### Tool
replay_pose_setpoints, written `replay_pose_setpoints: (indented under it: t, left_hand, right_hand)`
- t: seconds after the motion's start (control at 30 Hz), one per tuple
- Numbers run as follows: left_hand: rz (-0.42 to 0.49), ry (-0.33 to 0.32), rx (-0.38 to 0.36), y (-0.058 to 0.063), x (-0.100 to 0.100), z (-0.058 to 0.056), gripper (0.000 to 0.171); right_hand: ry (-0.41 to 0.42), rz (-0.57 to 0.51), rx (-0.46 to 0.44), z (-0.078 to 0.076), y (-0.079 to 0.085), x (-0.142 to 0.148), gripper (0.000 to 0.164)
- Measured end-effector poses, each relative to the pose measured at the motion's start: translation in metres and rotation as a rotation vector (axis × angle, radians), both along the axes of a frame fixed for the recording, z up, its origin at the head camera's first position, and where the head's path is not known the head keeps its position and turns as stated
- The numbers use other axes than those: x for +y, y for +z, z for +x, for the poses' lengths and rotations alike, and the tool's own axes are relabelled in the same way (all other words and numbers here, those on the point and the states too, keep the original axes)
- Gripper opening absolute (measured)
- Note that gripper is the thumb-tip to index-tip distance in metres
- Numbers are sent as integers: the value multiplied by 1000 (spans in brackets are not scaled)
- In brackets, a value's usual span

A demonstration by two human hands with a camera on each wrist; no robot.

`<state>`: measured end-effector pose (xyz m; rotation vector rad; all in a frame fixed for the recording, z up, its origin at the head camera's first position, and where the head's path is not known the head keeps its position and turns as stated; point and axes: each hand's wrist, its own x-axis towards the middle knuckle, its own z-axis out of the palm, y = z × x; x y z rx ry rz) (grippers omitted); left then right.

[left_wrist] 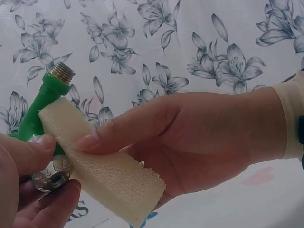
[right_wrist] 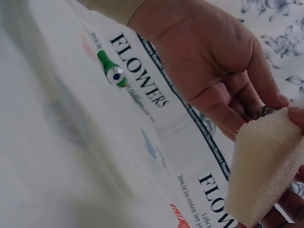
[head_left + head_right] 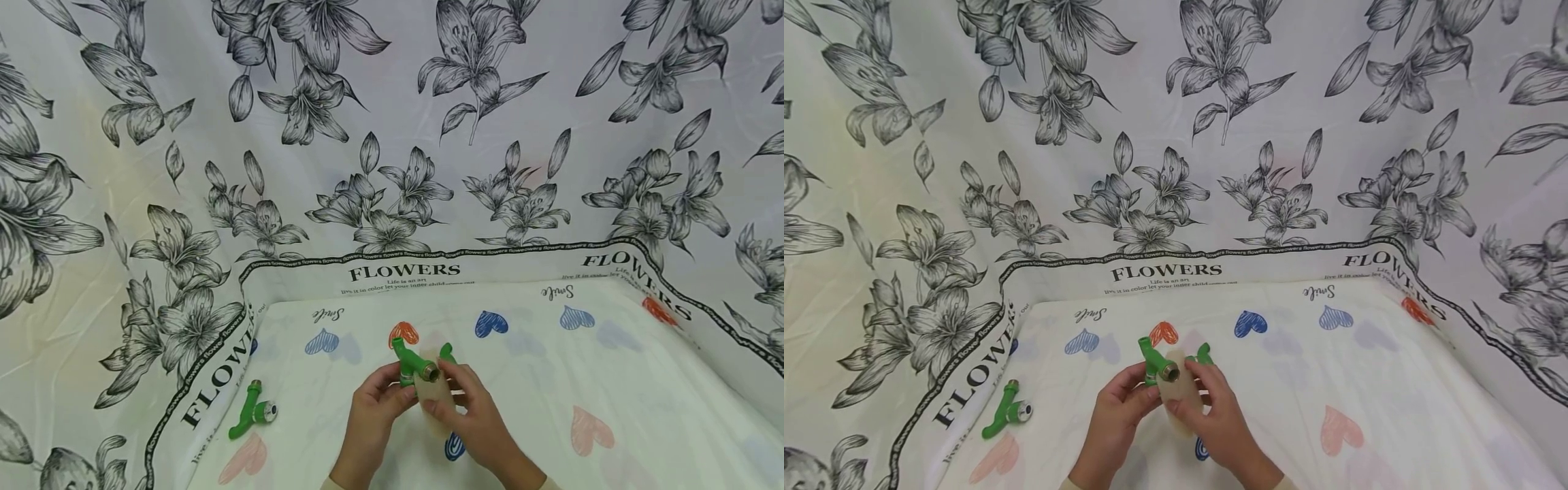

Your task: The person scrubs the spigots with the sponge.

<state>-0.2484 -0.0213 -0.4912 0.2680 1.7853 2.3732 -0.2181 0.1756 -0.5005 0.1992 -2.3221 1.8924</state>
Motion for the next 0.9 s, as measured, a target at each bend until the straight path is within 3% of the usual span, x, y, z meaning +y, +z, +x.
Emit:
replay_pose_setpoints:
  t: [0.27,0.6,0.9]
  left_hand:
    - [-38,99,-34,3,3,-1,41]
    - [-46,79,-29,5,2,1,43]
    - [-8,55,-26,3,2,0,43]
  right_hand:
    - [65,28,47,7,7,-3,62]
    - [64,30,98,8,7,-4,65]
    - [-24,44,62,1,7,0,62]
